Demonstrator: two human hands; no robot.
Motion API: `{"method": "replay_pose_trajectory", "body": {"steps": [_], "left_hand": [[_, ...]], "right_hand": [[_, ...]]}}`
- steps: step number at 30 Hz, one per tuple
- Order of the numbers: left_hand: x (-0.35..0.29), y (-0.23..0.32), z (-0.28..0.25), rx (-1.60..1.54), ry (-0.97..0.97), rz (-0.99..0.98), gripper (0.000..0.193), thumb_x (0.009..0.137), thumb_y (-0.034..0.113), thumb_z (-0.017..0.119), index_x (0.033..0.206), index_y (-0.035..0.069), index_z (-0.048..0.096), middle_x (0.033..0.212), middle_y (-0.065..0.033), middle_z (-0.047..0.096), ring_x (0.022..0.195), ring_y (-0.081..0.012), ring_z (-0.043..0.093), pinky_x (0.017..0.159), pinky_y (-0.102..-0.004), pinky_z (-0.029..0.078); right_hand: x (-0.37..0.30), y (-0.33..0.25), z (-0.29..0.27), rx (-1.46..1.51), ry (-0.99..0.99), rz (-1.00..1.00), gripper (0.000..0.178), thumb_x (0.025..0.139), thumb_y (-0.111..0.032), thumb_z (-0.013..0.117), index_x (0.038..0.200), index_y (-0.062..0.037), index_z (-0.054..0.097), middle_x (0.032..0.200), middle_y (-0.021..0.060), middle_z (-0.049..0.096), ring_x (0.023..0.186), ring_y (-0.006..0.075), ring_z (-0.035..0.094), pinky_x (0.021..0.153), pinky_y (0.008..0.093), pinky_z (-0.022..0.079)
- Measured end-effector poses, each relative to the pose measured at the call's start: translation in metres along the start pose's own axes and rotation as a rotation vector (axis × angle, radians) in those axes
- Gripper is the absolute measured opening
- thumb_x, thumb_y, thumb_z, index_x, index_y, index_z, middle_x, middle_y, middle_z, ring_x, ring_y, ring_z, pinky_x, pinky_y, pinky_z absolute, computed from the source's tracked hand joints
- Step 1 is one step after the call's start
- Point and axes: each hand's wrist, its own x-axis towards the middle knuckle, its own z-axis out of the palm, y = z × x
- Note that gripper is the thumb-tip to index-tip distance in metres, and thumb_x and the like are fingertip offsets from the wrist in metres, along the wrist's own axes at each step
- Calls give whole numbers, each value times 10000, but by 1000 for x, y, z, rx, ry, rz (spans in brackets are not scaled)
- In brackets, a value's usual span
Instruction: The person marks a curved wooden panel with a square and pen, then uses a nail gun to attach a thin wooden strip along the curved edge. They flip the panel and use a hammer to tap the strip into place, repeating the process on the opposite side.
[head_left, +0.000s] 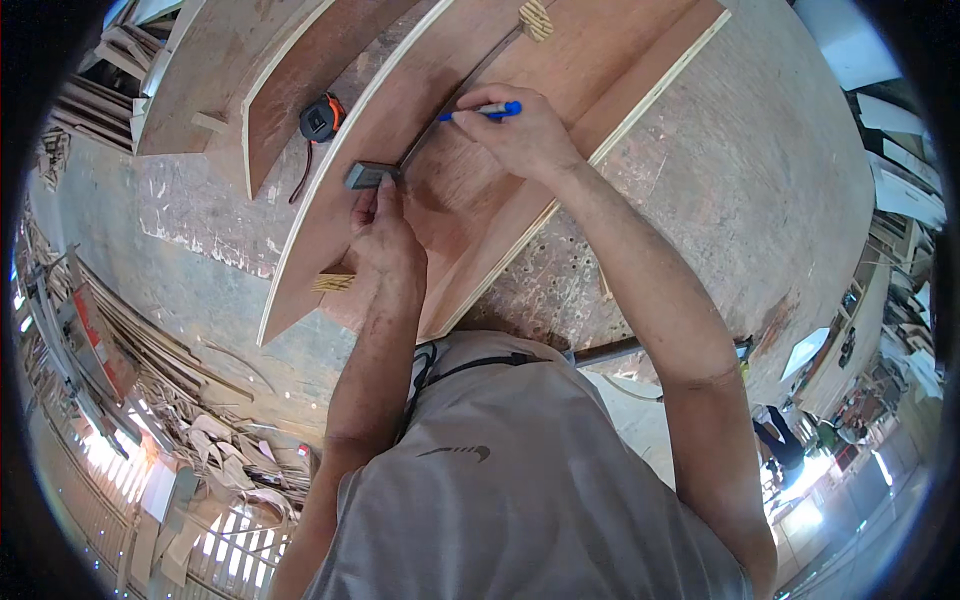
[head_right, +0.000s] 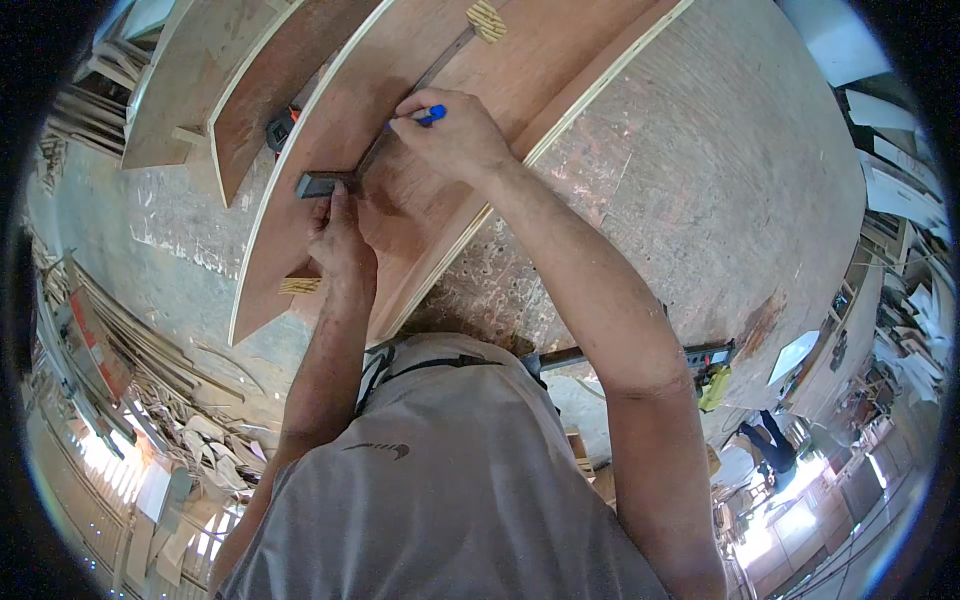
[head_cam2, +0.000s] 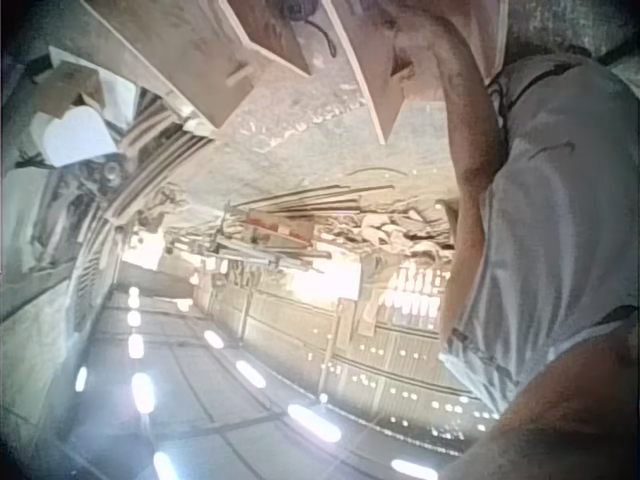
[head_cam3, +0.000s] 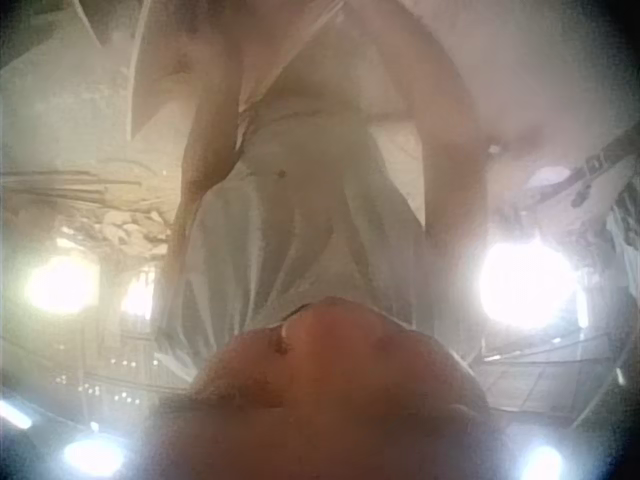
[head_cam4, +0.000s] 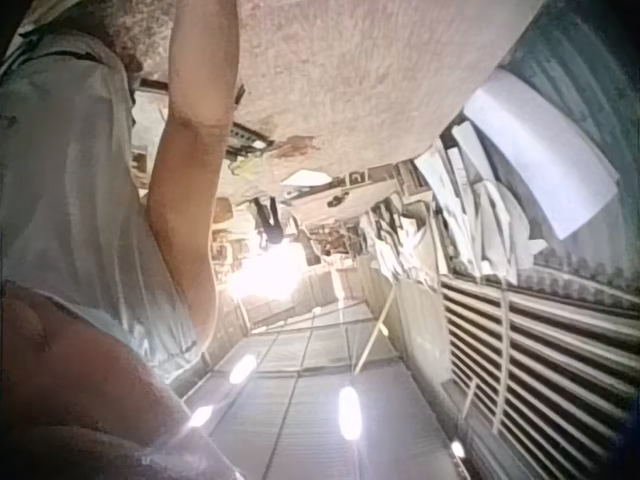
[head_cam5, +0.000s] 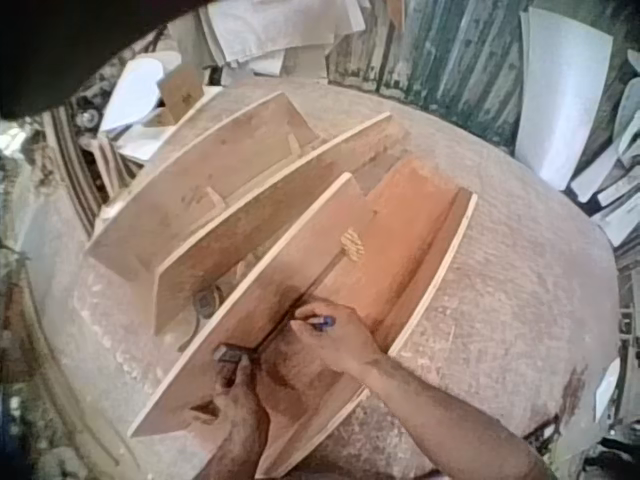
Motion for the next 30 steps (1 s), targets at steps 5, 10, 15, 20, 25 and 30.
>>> {"method": "replay_pose_trajectory", "body": {"steps": [5,10,15,20,25,30], "left_hand": [[4,2,-3,13,3,-72,254,918,72,691,1118,-42,582,1088,-117,653,972,-165,626,864,-294,522],[-1,7,2,-27,-28,-37,201,936,69,664,1096,-45,620,1067,-118,671,953,-166,647,859,-290,541],[-2,9,0,-43,-91,-25,155,937,68,659,1059,-28,651,1039,-108,682,935,-161,652,879,-294,548],[-4,12,2,-78,-112,-18,136,934,71,667,1036,-18,655,1028,-99,682,926,-153,649,853,-295,545],[-1,10,0,-26,-74,-27,115,926,90,692,958,16,610,1031,-104,652,948,-180,638,869,-313,541],[2,5,-3,-33,-71,-9,132,918,85,701,956,7,602,1019,-103,647,937,-178,636,854,-312,547]], "right_hand": [[16,12,11,-90,-18,-26,313,889,-311,701,1090,-72,717,822,55,690,727,117,625,680,273,509],[17,12,13,-161,-8,-24,323,884,-338,691,1091,-92,721,831,68,700,751,147,648,719,295,520],[16,6,13,-225,-25,-14,339,880,-340,697,1104,-86,717,888,81,718,805,167,670,764,305,529],[20,14,16,-239,-33,-57,337,886,-321,699,1116,-75,710,923,85,722,833,171,672,782,302,532],[22,20,20,-250,-42,-98,318,901,-299,688,1121,-70,701,927,90,719,837,169,664,782,300,527],[22,20,23,-278,-41,-106,306,909,-292,681,1126,-77,700,931,100,715,843,180,663,792,308,526]]}}
